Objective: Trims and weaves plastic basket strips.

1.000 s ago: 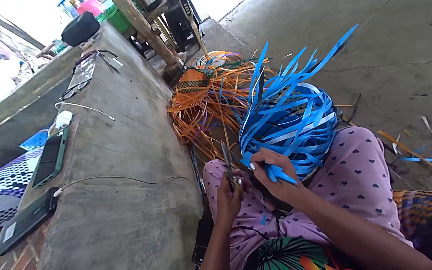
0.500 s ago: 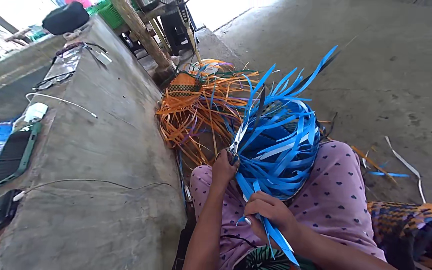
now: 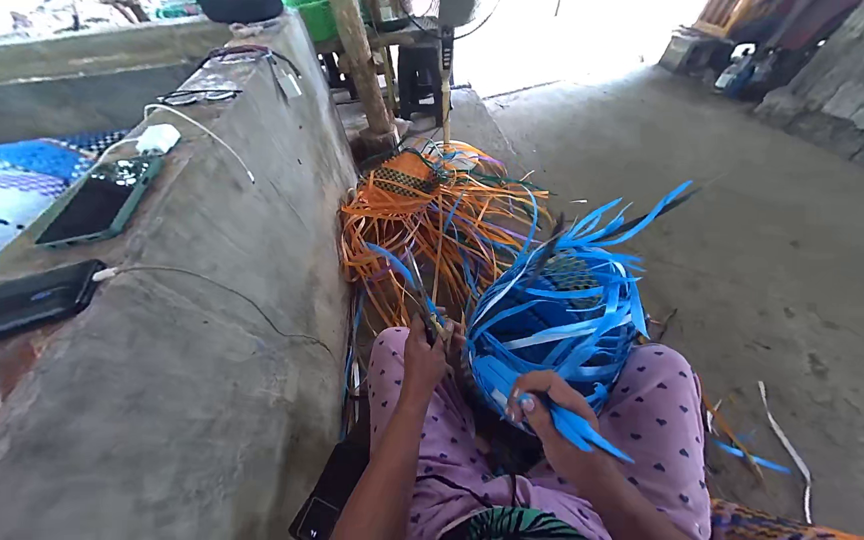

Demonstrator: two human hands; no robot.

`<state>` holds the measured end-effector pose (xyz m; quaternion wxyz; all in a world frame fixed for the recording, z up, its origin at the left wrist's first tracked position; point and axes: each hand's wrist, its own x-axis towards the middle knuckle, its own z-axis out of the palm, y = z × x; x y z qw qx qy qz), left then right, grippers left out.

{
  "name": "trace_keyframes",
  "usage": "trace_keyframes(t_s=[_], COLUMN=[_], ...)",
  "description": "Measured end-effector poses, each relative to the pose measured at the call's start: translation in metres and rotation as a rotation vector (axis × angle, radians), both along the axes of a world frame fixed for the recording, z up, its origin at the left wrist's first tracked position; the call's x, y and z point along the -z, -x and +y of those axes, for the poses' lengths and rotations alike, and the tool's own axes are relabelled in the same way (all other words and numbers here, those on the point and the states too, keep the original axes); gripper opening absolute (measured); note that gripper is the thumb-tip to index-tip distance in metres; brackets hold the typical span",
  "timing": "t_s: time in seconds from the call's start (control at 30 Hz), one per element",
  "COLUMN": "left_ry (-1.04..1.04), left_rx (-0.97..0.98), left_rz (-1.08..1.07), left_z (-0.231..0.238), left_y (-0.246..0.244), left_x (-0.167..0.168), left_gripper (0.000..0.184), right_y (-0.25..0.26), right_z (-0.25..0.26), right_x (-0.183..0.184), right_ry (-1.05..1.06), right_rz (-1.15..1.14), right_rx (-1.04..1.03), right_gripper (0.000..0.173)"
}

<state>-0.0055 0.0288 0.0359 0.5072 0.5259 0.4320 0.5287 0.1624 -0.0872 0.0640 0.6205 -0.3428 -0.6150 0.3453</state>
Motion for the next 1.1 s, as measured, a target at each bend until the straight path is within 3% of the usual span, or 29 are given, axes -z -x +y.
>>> trace_keyframes(t_s=[0.17,0.3,0.43,0.53,0.63,0.73,0.9,1.1], left_ry=[-0.114,-0.258,-0.342,-0.369,-0.423,-0.346,-0.227,-0.186], left_rx=[0.077,0.124,0.141,0.127,0.104,0.212,0.346,0.383], left_rz=[-0.093,0.032,0.110,0.265,0.481,0.569,0.567,0.619], left_z=[-0.026,-0.038,-0.037,-0.040,-0.046,-0.057,-0.062,-0.062], left_y=[-0.006,-0.014,-0.016,-0.006,0.010,0.015,0.010,0.006], left_x=[-0.023,-0.024,-0.020,-0.020,-0.011,-0.010,-0.003,-0.006], left_gripper=[0.028,0.029,0.027,0.029,0.041,0.051,0.053,0.039], right_y=[-0.002,0.001,0.006,0.004,-0.004,-0.006,-0.005,-0.007], right_z=[0.035,0.056,0.060,0.057,0.058,0.058,0.056,0.054], right_x=[-0.014,-0.028,-0.026,-0.027,-0.029,-0.029,-0.026,-0.025], right_ry=[0.005,0.001,-0.026,0.049,0.078,0.070,0.017,-0.003], right_rz=[-0.050,-0.141,-0.103,0.011,0.064,0.080,0.056,0.065], right_rx=[0.039,0.090,0.117,0.152,0.192,0.209,0.197,0.197], right_gripper=[0.028,0.036,0.014,0.008,0.007,0.013,0.015,0.016])
